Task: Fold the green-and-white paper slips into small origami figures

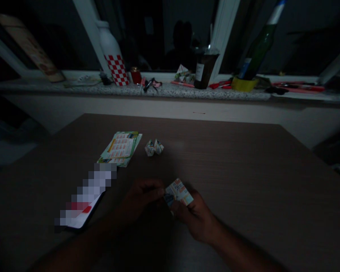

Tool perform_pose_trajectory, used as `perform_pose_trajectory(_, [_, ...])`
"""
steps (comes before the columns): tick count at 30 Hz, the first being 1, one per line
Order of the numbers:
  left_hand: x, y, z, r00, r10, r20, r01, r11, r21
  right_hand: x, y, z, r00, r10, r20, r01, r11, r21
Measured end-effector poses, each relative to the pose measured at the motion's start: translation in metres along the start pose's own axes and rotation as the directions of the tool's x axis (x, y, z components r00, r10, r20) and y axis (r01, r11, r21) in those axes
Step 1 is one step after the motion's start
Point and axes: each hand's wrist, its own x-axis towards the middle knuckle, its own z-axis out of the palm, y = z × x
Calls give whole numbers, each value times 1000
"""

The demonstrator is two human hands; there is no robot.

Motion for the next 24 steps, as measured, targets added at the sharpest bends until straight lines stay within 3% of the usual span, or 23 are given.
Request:
perform_pose_trajectory(9, [1, -4, 2, 1000, -31, 2, 31, 998, -49, -2, -11, 4, 1000, -28, -8, 26, 983, -182])
perform_pose_trajectory(15, [2, -4, 1, 998, -14, -69, 11, 999, -51, 2, -17, 5, 990, -131, 45, 138, 958, -251])
perform_pose_trajectory(19, [2, -4, 1, 999, 12, -31, -14, 998, -64, 3, -21, 7, 978, -209, 11, 198, 907, -371])
perform_pose_trajectory(24, [2, -5, 1, 998, 36, -43, -38, 998, -51, 2, -15, 3, 979, -200, 41, 200, 907, -371])
